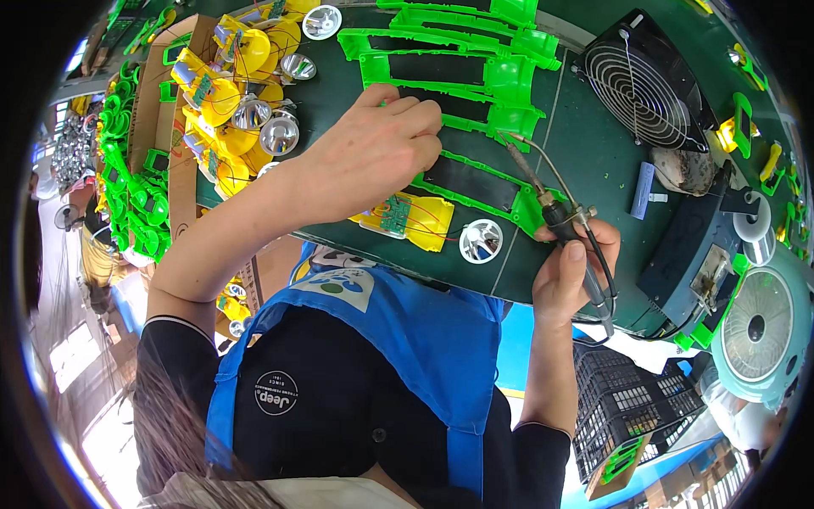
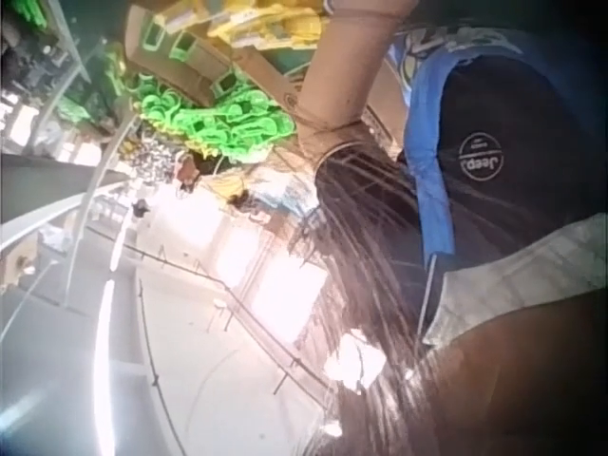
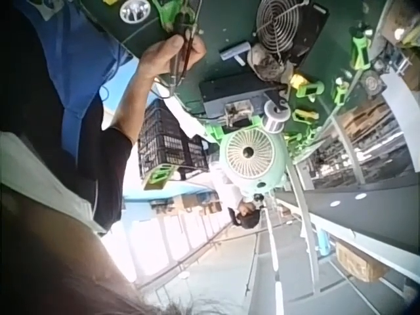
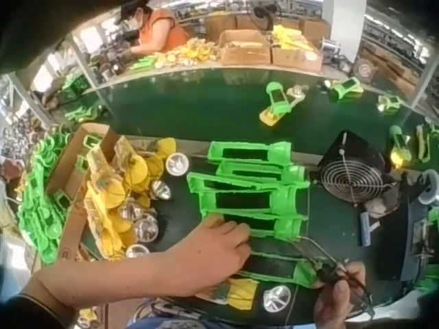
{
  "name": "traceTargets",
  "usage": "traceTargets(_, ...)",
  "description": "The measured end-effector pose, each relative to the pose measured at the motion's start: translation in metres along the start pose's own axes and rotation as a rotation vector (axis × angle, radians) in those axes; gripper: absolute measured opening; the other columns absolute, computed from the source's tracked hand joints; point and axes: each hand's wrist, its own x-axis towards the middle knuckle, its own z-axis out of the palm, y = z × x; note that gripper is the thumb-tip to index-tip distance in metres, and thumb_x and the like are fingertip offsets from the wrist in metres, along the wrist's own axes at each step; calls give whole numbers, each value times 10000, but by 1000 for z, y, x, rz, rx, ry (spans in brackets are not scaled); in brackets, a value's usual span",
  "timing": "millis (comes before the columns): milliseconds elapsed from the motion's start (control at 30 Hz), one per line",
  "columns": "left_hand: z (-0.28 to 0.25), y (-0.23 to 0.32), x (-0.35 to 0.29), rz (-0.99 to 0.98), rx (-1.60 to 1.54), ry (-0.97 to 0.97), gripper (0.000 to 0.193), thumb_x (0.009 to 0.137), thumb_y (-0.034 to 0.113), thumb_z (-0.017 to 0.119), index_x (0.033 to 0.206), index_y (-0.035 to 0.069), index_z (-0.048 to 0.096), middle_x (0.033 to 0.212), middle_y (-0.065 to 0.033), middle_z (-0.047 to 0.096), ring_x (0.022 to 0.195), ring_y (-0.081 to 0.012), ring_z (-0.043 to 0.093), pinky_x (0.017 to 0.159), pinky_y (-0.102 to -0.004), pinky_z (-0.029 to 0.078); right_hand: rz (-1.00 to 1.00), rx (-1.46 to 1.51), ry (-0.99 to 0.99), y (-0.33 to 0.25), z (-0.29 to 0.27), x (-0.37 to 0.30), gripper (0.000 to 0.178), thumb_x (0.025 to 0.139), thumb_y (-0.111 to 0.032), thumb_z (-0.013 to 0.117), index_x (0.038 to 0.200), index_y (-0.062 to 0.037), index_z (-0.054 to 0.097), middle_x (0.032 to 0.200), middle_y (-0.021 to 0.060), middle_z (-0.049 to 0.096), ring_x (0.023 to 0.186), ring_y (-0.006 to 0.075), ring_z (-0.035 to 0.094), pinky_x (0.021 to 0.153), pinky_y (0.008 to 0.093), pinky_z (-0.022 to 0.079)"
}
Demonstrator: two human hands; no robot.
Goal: Soldering and assembling plastic light fixture components on a factory assembly line.
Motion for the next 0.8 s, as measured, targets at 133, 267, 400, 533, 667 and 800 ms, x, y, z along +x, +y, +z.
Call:
traceTargets(133,0,-1,0,-6,-9,-3,35,716,67,572,733,37,566,842,-77,480,877,-212,525,865,-374,387,-21,-17,-1,2,-1,0,323,891,-253,590,1017,16,461,855,171,597,703,205,597,691,299,480)
traceTargets(267,-2,-1,1,-4,-23,-4,34,722,69,571,735,37,567,847,-78,480,875,-213,524,864,-373,386,-21,-19,2,0,1,0,315,902,-267,547,1035,7,466,793,136,574,711,202,551,702,313,436)
traceTargets(400,-2,-2,1,-14,-38,9,30,724,71,575,740,45,571,851,-74,478,872,-216,525,861,-372,387,-19,17,31,3,-1,1,333,886,-270,592,1012,11,467,833,173,595,683,206,586,676,302,475)
traceTargets(533,-3,-4,0,-9,-120,40,50,717,72,585,765,62,592,853,-62,472,858,-216,523,836,-369,390,-11,14,39,0,1,2,334,884,-272,596,1011,10,470,827,170,590,682,208,586,675,305,476)
traceTargets(667,-16,-1,-4,64,-202,155,69,686,85,613,751,75,593,840,-46,448,832,-201,497,782,-350,378,-15,14,70,0,1,3,335,886,-272,594,1018,11,472,838,155,581,690,208,584,682,307,474)
traceTargets(800,-10,15,-12,62,-202,59,91,671,106,643,730,77,580,836,-39,446,850,-201,474,756,-338,366,-68,11,118,3,4,7,327,901,-262,580,1054,7,475,856,130,568,752,210,582,721,308,468)
